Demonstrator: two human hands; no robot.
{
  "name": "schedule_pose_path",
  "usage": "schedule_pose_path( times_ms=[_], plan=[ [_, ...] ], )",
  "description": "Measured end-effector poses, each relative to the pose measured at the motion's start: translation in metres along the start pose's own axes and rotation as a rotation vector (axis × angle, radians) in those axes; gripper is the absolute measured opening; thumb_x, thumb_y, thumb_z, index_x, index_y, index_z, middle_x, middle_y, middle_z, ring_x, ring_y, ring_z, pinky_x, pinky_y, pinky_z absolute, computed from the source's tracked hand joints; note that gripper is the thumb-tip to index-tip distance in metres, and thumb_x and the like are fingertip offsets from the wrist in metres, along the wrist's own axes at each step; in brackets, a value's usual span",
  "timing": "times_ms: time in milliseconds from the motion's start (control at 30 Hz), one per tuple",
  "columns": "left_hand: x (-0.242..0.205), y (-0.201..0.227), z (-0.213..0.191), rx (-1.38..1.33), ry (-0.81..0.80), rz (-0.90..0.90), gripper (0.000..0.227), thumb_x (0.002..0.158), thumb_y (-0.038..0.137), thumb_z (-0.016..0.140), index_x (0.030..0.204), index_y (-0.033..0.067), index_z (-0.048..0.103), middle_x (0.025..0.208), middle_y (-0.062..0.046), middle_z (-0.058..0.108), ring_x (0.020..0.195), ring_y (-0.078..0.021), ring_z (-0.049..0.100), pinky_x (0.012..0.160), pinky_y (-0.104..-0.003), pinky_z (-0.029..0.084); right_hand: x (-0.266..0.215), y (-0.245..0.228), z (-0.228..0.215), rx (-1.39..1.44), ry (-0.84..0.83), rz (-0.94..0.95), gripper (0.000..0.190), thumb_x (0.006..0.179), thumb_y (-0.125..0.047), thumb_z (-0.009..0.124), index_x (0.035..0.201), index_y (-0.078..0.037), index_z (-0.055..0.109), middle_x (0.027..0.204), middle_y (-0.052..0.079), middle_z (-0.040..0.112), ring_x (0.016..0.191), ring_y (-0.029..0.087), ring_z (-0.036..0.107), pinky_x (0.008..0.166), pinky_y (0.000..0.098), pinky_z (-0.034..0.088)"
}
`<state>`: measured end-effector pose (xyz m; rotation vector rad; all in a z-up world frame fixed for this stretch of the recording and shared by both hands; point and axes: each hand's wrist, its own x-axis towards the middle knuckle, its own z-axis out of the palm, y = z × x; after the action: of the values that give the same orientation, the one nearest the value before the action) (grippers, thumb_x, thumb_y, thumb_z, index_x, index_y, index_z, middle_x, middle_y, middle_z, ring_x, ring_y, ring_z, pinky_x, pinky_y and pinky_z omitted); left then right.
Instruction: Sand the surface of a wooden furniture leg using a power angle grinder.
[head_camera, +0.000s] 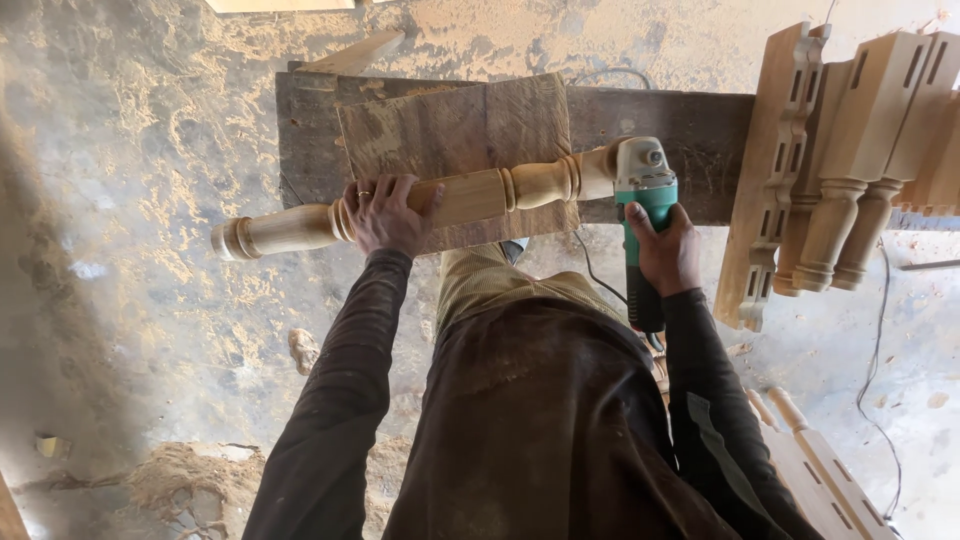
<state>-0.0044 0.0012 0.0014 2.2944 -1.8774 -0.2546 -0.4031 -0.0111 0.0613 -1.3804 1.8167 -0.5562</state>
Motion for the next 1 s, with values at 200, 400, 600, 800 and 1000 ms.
schedule_pose_path(
  times_ms=[200,400,600,800,1000],
  plan=[
    [-0.001,-0.001,0.001,0.008,-0.049,-0.015,0.065,0.096,0.079,0.045,0.102,0.0198,0.072,0.109,-0.006,0.069,0.118,-0.0328,0.059,0.117,-0.059,0.025,-0.003,0.002,0.002,0.028,0.007,0.024,0.064,0.093,-0.061,0.073,0.107,0.001,0.066,0.089,0.013,0.075,0.079,0.020,0.074,0.069,0.0361,0.058],
    [0.001,-0.001,0.004,0.013,-0.066,-0.019,0.066,0.095,0.080,0.045,0.099,0.0204,0.072,0.111,-0.006,0.069,0.120,-0.0325,0.058,0.117,-0.059,0.024,-0.017,-0.003,0.003,0.006,-0.011,0.015,0.062,0.092,-0.060,0.072,0.110,-0.001,0.067,0.089,0.013,0.075,0.079,0.021,0.074,0.069,0.0366,0.058],
    [0.002,0.004,-0.005,0.014,-0.080,-0.019,0.064,0.097,0.078,0.046,0.102,0.0199,0.071,0.113,-0.006,0.069,0.121,-0.0324,0.058,0.119,-0.058,0.023,-0.034,0.011,0.000,0.023,0.002,0.038,0.061,0.091,-0.059,0.073,0.110,-0.002,0.068,0.089,0.014,0.076,0.080,0.024,0.075,0.071,0.0393,0.058],
    [0.000,0.004,-0.005,-0.021,-0.085,-0.025,0.057,0.098,0.073,0.048,0.108,0.0209,0.070,0.119,-0.006,0.069,0.126,-0.0336,0.055,0.121,-0.059,0.021,-0.055,0.020,-0.005,-0.069,0.022,0.015,0.057,0.092,-0.054,0.076,0.112,-0.001,0.068,0.090,0.017,0.075,0.081,0.027,0.074,0.071,0.0420,0.056],
    [-0.019,-0.046,-0.037,-0.141,-0.016,0.084,0.068,0.089,0.066,0.068,0.137,0.0188,0.059,0.139,-0.009,0.060,0.138,-0.0335,0.046,0.124,-0.059,0.020,-0.074,-0.019,-0.007,0.054,0.006,0.121,0.056,0.092,-0.054,0.073,0.110,-0.002,0.067,0.089,0.016,0.076,0.079,0.028,0.076,0.071,0.0422,0.058]
  ],
)
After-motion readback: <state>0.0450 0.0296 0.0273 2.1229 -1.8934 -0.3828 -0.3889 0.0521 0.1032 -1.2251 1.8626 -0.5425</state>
